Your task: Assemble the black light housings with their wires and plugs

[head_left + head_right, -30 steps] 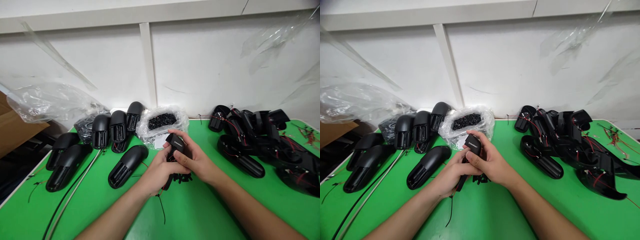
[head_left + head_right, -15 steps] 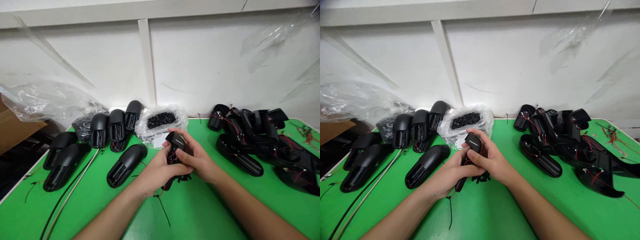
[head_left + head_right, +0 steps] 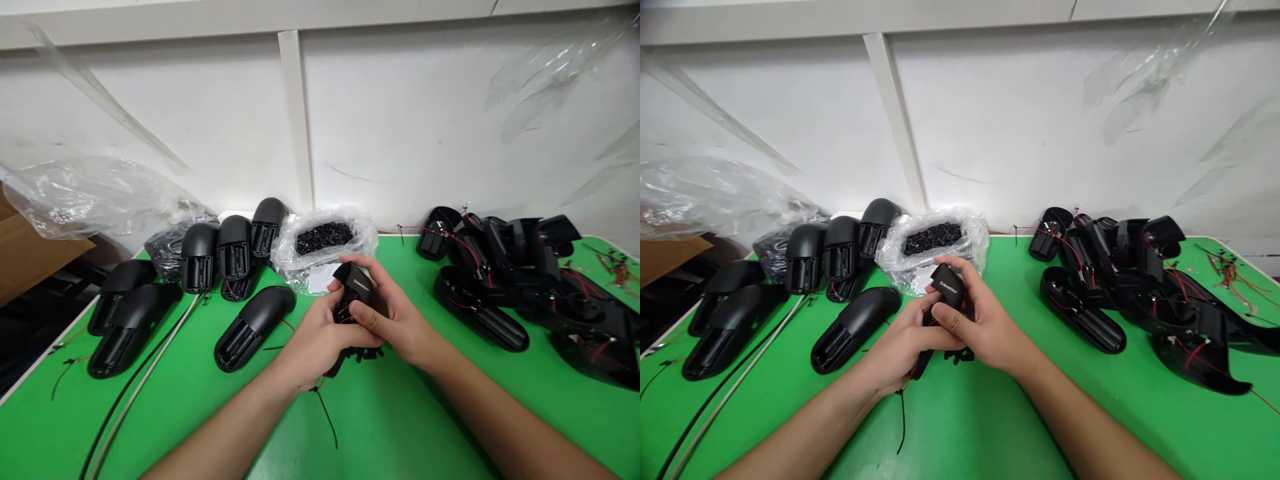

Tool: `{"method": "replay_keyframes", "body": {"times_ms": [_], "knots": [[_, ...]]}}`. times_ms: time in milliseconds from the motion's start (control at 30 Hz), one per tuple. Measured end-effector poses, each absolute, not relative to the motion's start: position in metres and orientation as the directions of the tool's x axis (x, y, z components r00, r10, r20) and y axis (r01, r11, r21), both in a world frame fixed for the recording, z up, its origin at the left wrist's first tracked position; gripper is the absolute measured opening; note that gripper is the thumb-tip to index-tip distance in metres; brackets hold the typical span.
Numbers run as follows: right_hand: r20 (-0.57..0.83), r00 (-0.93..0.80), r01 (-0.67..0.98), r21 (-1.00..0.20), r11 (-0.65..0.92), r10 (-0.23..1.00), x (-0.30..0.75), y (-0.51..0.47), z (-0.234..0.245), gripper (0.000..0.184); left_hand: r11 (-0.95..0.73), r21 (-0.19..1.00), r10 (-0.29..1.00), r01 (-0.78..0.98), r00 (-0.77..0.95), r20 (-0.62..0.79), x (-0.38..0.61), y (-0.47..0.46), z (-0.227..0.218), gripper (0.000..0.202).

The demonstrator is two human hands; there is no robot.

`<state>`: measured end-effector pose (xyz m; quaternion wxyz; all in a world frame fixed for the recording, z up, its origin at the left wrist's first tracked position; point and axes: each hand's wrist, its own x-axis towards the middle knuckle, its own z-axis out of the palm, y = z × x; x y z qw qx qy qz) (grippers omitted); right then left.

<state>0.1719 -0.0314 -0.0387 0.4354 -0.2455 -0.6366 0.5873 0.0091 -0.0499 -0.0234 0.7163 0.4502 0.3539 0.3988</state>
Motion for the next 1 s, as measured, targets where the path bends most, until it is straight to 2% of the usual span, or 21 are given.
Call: {"method": "replay_keyframes", "body": {"times_ms": [200,500,700,867,1000], "knots": [[0.303,-0.451,-0.098,-0.952,0.29,0.84,0.17,-0.037,-0.037,0.053,0.307,0.904,0.891,-0.297,0.423,-0.164,0.011,-0.054,-0.02,0.038],[0.334,-0.423,-0.123,-0.942,0.312,0.842,0.166,-0.041,-0.037,0.052,0.298,0.905,0.891,-0.303,0.429,-0.149,0.01,-0.055,-0.019,0.036],[0.288,-0.481,-0.226,-0.953,0.2,0.828,0.172,-0.033,-0.039,0.058,0.224,0.964,0.886,-0.142,0.442,-0.141,0.005,-0.05,-0.025,0.046],[0.275,-0.502,-0.289,-0.947,0.141,0.82,0.175,-0.029,-0.036,0.062,0.208,0.967,0.861,-0.145,0.496,-0.111,0.002,-0.048,-0.02,0.052],[0.285,-0.499,-0.269,-0.949,0.167,0.818,0.175,-0.029,-0.035,0.061,0.196,0.971,0.875,-0.138,0.472,-0.109,0.004,-0.049,-0.02,0.046]]}}
